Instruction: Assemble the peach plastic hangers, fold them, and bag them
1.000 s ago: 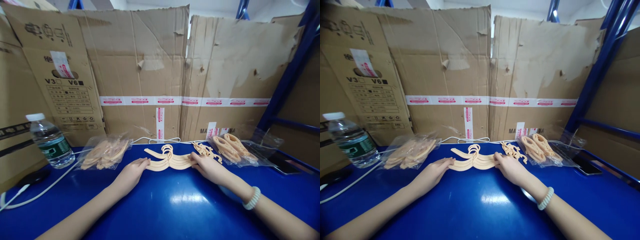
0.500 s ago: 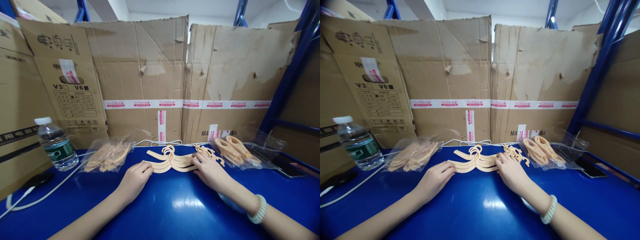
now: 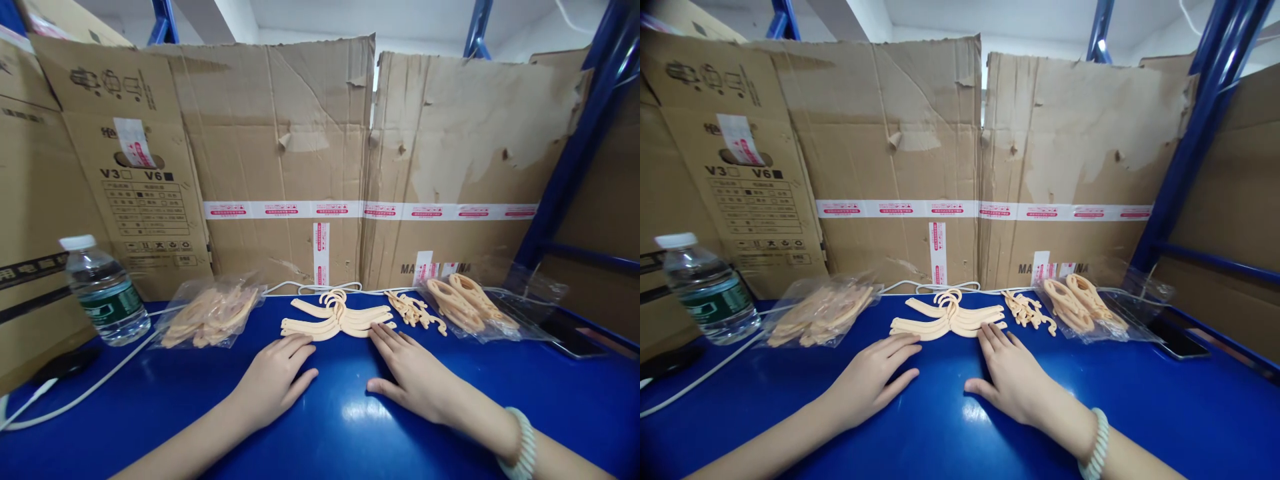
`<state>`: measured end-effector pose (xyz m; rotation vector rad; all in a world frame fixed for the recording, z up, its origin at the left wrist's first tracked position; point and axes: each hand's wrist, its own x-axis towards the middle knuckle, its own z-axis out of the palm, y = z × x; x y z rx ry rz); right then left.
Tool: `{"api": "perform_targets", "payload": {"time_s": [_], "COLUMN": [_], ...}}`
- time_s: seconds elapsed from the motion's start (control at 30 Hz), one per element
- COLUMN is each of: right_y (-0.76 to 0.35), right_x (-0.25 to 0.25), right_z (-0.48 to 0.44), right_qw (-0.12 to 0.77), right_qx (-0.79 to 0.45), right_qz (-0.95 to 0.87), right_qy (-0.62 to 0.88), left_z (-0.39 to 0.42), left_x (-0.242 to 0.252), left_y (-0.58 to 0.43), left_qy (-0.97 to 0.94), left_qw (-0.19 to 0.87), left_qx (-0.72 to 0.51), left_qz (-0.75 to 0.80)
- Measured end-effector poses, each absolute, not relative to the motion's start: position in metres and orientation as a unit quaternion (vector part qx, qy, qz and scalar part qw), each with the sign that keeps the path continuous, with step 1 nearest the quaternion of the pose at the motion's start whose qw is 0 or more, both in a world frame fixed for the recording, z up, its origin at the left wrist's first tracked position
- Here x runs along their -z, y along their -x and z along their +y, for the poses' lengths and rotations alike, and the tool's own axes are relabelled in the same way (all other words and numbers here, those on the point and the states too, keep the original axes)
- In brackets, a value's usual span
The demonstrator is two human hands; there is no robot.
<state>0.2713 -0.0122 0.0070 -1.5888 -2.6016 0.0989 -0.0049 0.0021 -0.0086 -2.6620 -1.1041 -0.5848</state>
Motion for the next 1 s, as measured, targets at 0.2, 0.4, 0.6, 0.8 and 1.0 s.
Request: {"api": "perform_targets", "payload": {"time_s": [0.2,0.4,0.6,0.8,1.0], "right_y": [-0.276,-0.276,-0.277,-0.278,-0.271], "right_x": [-0.004,-0.001,0.003,0.003,0.004], "right_z": [-0.002,0.004,0.006,0.005,0.000], "right_qw": [0.062,0.072,0.084,0.085,0.099], "right_qx": [-0.034,-0.024,-0.020,-0.021,0.027], "right_qz": [-0.853,-0.860,-0.861,-0.860,-0.863], "right_qy": [0.518,0.505,0.501,0.502,0.495], "left_z": [0.003,0.005,0.005,0.001,-0.001], "left_x": [0.007,0.012,0.014,0.012,0.010], "left_y": [0.006,0.008,0.010,0.008,0.005], "left_qy": [0.898,0.890,0.888,0.886,0.891], "left_qw": [0.073,0.064,0.072,0.106,0.114], "left_qx": [0.186,0.200,0.203,0.216,0.223], "left_qz": [-0.392,-0.405,-0.406,-0.396,-0.380]}}
